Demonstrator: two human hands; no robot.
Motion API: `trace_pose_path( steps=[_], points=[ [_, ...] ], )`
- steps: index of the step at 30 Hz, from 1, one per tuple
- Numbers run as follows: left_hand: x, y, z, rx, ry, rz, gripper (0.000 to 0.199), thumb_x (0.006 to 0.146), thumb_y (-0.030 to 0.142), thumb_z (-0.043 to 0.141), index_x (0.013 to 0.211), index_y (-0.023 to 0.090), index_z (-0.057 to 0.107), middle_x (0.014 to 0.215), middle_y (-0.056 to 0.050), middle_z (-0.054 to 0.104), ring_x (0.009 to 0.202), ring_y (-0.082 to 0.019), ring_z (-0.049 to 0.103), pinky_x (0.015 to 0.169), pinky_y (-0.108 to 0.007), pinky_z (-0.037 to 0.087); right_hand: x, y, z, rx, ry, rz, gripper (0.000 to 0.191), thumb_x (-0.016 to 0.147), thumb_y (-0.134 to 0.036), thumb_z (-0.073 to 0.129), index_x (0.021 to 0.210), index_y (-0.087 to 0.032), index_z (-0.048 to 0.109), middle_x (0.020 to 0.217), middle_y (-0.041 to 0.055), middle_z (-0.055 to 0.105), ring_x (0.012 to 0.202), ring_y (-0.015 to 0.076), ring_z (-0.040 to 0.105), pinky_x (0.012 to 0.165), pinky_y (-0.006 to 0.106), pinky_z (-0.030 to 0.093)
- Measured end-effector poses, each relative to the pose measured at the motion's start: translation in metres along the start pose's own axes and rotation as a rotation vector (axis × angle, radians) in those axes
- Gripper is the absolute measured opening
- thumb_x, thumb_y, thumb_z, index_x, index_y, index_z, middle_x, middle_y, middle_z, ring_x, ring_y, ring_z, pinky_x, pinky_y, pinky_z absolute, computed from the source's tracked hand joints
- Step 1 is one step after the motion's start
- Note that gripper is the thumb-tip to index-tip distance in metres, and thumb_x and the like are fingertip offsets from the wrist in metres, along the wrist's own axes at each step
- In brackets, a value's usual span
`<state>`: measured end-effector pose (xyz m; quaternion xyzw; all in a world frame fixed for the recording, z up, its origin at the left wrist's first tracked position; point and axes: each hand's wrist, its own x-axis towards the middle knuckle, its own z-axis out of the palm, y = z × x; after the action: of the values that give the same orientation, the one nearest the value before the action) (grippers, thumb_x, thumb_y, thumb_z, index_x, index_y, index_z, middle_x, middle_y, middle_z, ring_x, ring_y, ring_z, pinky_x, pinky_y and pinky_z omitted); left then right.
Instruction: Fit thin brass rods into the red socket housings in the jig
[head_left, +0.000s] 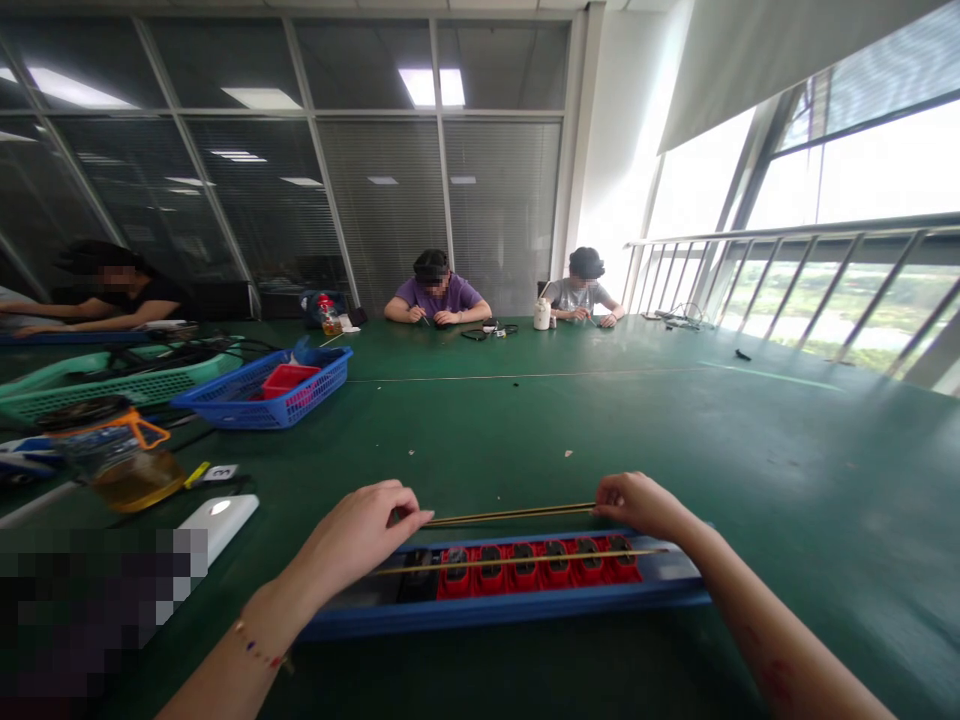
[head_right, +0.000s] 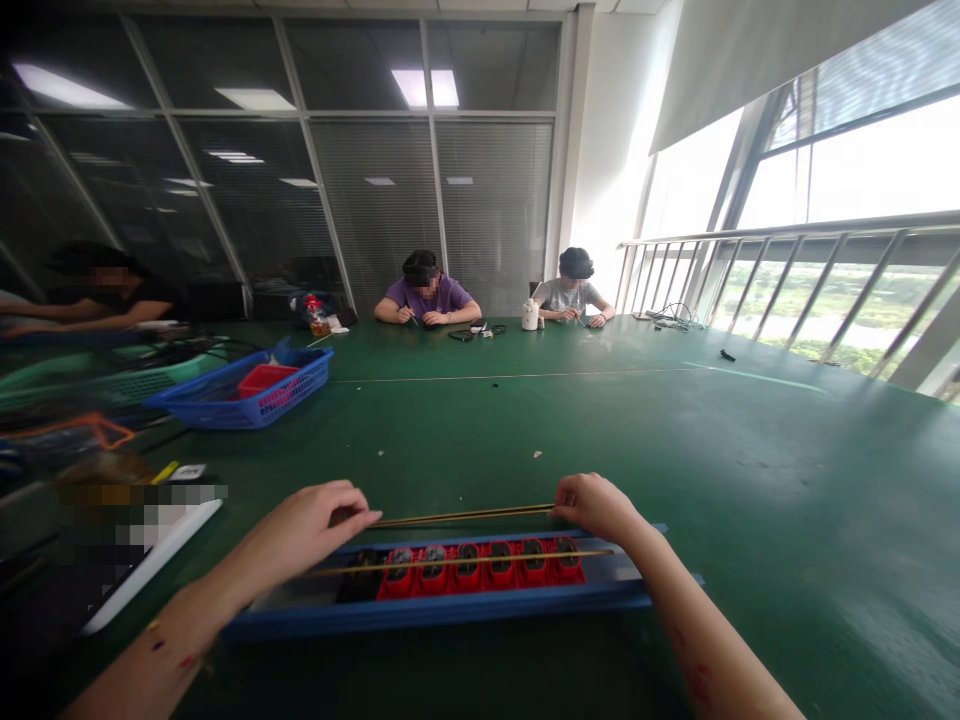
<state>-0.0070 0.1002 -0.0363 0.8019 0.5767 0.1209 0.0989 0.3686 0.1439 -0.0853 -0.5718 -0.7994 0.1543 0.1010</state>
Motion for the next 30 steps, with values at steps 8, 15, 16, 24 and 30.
trace_pose_path(
  steps=[8,15,16,24,30],
  points=[
    [-0.022,0.023,-0.006,0.024,-0.147,0.066,0.011,0.071,0.036,0.056,0.073,0.027,0.062,0.078,0.002,0.060,0.069,-0.014,0.055,0.057,-0.022,0.033,0.003,-0.001,0.006,-0.047,0.014,0.058,0.017,0.073,-0.035,0.057,0.076,-0.022,0.066,0.075,0.0021,0.068,0.070,0.0168,0.060,0.063,0.023,0.043],
    [-0.021,0.020,-0.002,0.037,-0.156,0.036,0.011,0.074,0.035,0.053,0.073,0.026,0.059,0.072,0.003,0.061,0.064,-0.014,0.055,0.053,-0.021,0.031,0.004,0.005,0.010,-0.062,0.064,0.079,0.017,0.071,-0.035,0.057,0.073,-0.020,0.065,0.074,0.0023,0.067,0.067,0.0164,0.059,0.061,0.024,0.042],
    [-0.022,0.021,-0.004,0.039,-0.153,0.042,0.011,0.074,0.035,0.053,0.073,0.026,0.060,0.073,0.003,0.061,0.064,-0.014,0.055,0.053,-0.021,0.032,0.004,0.006,0.011,-0.049,0.068,0.077,0.017,0.071,-0.036,0.057,0.073,-0.020,0.065,0.074,0.0022,0.067,0.067,0.0162,0.059,0.061,0.024,0.042],
    [-0.029,0.024,-0.029,0.087,0.027,0.178,0.021,0.082,0.034,0.043,0.076,0.026,0.062,0.079,0.001,0.060,0.072,-0.013,0.055,0.063,-0.020,0.037,0.005,0.010,0.012,0.024,0.080,0.056,0.018,0.070,-0.034,0.056,0.074,-0.019,0.065,0.073,0.0028,0.066,0.067,0.0160,0.058,0.059,0.023,0.042],
    [-0.022,0.007,-0.040,0.098,0.137,0.128,0.026,0.083,0.039,0.040,0.082,0.026,0.062,0.085,0.001,0.061,0.072,-0.013,0.055,0.066,-0.020,0.038,0.005,0.013,0.012,0.069,0.092,0.070,0.013,0.071,-0.023,0.053,0.077,-0.018,0.063,0.071,0.0020,0.065,0.066,0.0150,0.058,0.058,0.021,0.041]
  ],
)
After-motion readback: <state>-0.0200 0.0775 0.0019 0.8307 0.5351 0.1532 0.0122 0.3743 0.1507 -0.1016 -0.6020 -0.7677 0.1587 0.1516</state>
